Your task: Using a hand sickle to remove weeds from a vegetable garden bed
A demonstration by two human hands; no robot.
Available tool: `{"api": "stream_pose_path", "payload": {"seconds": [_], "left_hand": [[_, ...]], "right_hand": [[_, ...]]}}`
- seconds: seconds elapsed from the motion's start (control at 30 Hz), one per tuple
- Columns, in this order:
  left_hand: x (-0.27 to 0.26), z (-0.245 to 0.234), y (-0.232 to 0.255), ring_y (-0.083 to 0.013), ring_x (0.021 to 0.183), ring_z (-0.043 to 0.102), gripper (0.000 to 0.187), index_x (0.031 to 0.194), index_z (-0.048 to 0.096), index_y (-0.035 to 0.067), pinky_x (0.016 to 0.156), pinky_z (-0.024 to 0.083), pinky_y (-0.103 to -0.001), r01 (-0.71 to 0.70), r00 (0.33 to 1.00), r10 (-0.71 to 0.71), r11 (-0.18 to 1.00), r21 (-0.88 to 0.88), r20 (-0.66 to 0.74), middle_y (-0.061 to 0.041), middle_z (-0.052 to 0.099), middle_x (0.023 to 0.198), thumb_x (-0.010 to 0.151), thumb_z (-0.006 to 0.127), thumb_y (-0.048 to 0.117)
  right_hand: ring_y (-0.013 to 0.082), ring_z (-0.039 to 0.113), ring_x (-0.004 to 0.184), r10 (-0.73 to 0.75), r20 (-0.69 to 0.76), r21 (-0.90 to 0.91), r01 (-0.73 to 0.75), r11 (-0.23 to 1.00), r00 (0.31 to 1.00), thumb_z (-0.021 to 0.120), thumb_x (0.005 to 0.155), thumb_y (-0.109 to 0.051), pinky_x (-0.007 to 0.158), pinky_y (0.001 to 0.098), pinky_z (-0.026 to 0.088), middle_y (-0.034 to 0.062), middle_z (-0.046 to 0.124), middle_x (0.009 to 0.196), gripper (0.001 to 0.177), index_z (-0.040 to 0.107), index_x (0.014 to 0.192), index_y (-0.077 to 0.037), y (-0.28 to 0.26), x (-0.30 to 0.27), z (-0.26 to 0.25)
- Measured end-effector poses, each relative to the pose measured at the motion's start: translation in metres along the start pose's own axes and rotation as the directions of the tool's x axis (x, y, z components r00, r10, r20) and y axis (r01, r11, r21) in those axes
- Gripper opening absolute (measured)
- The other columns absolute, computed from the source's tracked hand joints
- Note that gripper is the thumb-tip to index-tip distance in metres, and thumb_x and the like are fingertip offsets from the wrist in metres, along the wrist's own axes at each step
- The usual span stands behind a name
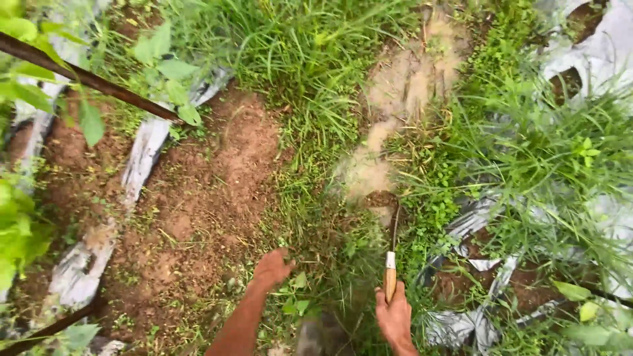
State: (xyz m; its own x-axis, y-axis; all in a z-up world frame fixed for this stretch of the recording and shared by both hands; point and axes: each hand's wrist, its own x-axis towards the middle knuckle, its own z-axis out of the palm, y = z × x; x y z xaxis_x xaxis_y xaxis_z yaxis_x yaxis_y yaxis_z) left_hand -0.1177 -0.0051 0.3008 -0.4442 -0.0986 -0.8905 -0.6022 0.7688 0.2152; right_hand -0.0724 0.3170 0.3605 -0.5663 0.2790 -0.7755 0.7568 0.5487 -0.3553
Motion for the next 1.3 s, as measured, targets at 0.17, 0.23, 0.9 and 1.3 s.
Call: {"api": "stream_pose_path", "payload": {"seconds": [0.17,0.23,0.9,1.3], "left_hand": [[-0.038,-0.050,0.023,-0.0126,0.070,0.059,0.018,0.119,0.065,0.020,0.064,0.058,-0.027,0.139,0.989,-0.134,0.986,-0.093,0.061,-0.002,0.062,0.094,0.104,0.059,0.028],[-0.032,-0.051,0.035,-0.0112,0.063,0.057,0.016,0.108,0.069,0.020,0.061,0.058,-0.029,0.094,0.996,-0.093,0.990,-0.108,0.018,0.001,0.060,0.081,0.106,0.055,0.028],[0.078,-0.102,0.184,-0.0230,0.085,0.075,0.049,0.142,0.048,0.014,0.067,0.072,-0.032,-0.207,0.944,0.162,0.969,-0.134,-0.287,-0.012,0.046,0.144,0.099,0.068,0.024],[0.213,-0.242,0.307,-0.0407,0.146,0.035,0.066,0.161,0.021,0.020,0.123,0.007,-0.064,-0.151,0.716,0.527,0.758,0.635,-0.458,-0.017,0.027,0.164,0.104,0.034,0.050]], "right_hand": [[0.0222,0.054,0.054,0.016,0.228,0.535,-0.139,0.833,0.974,0.054,0.102,-0.015,0.046,0.0370,0.050,0.0113,0.059,0.071,0.031,0.057,0.130,-0.002,-0.045,0.004,-0.017],[0.0242,0.056,0.057,-0.017,0.260,0.635,-0.157,0.756,0.966,0.053,0.101,-0.012,0.050,0.0380,0.052,0.0141,0.062,0.075,0.036,0.059,0.135,-0.002,-0.074,0.008,-0.027],[0.0241,0.057,0.056,0.144,0.301,0.241,-0.221,0.945,0.943,0.062,0.100,-0.007,0.042,0.0344,0.050,0.0157,0.063,0.084,0.057,0.041,0.153,-0.007,-0.266,0.157,-0.077],[0.0207,0.048,0.034,-0.179,0.423,0.438,-0.027,0.898,0.889,0.069,0.097,-0.023,0.030,0.0351,0.034,0.0097,0.051,0.052,0.028,0.053,0.082,-0.005,-0.165,0.435,0.050]]}}
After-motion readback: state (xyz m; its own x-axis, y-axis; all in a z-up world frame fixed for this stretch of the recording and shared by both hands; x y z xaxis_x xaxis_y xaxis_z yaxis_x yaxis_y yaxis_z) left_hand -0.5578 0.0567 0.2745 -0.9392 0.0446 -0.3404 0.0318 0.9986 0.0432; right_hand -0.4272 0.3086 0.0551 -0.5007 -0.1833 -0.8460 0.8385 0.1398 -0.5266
